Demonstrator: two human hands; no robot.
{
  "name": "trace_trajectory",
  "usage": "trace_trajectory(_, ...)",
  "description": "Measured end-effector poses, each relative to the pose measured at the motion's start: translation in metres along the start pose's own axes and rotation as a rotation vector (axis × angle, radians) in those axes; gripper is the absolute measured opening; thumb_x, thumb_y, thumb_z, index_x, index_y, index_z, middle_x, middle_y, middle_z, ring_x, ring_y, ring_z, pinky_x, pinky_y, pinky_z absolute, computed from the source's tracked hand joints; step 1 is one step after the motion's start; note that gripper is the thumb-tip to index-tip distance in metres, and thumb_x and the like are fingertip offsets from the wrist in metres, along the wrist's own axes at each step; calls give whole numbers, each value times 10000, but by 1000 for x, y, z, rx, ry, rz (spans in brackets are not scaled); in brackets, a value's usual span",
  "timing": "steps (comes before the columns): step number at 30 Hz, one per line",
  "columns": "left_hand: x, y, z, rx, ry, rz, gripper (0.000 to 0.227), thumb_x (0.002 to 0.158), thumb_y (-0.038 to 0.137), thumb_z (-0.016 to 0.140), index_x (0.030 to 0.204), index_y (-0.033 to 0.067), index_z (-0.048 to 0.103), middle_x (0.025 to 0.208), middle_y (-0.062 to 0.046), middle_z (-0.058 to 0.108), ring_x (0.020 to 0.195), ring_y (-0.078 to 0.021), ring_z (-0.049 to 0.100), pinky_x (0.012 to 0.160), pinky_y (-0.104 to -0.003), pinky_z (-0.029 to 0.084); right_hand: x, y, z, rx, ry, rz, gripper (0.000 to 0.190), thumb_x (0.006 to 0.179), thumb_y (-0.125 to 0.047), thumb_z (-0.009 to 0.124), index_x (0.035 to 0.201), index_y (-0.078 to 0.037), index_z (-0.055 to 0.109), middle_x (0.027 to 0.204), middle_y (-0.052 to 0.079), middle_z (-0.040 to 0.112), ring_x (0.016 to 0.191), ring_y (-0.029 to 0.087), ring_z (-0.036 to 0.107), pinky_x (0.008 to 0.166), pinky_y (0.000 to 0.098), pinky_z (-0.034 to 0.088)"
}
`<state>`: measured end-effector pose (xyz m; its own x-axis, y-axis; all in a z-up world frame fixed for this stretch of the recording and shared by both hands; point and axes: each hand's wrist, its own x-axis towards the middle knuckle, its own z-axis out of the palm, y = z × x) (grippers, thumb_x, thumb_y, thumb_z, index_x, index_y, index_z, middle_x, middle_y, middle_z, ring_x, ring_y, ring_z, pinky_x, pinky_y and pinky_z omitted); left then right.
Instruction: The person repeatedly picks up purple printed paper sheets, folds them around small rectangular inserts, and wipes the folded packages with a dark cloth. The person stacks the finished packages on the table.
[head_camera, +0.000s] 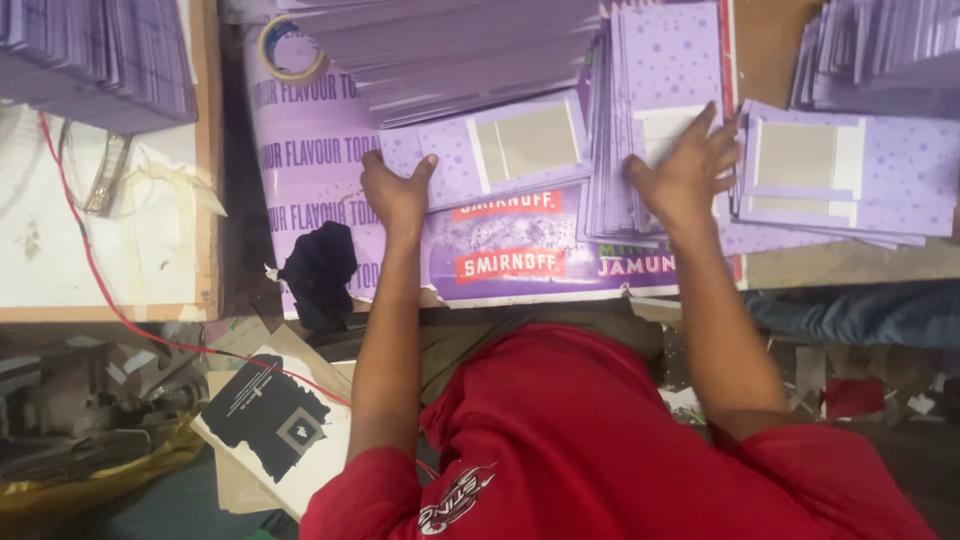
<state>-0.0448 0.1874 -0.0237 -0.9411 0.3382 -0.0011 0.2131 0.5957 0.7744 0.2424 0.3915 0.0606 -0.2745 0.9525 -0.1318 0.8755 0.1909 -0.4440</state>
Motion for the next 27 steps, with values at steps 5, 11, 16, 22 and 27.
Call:
trace_trajectory(5,-5,8,3,-2,9,8,744,701,314,950,1184,-82,547,1108,-279,613,1027,-422,633,894,-490,511,19,6,-11,17,-248,106,1320,694,-374,910,1647,12,82,1678,372,14,1512,630,44,1197,750,99)
trace_trajectory(11,-5,15,-4,20,15,-29,794,702,333,942,1236,-91,535,1148,-276,586,1056,-418,622,910,-475,509,43,-2,-7,-92,-384,183,1449,677,-455,924,1603,7,-90,1639,404,-20,1508,608,63,1199,670,172)
trace_trajectory(16,-14,20,-6,14,20,-22,774,709,318,938,1241,-89,549,1141,-267,586,1054,-428,619,909,-485,505,50,6,1,-146,-371,152,1439,664,-534,884,1636,47,-4,1627,441,163,1498,640,224,1233,589,321)
trace_trajectory(22,-14,24,-11,-9,17,-7,785,720,310,930,1267,-100,545,1143,-277,579,1054,-444,609,904,-495,500,47,-19,0,-272,-380,216,1466,644,-513,889,1594,58,-70,1593,469,87,1436,670,226,1156,606,366)
trace_trajectory(27,-18,18,-11,-14,16,41,769,729,312,922,1265,-99,553,1140,-285,581,1069,-461,599,929,-510,485,45,-19,8,-324,-398,238,1371,686,-428,861,1607,3,-57,1594,461,55,1427,687,198,1135,661,336)
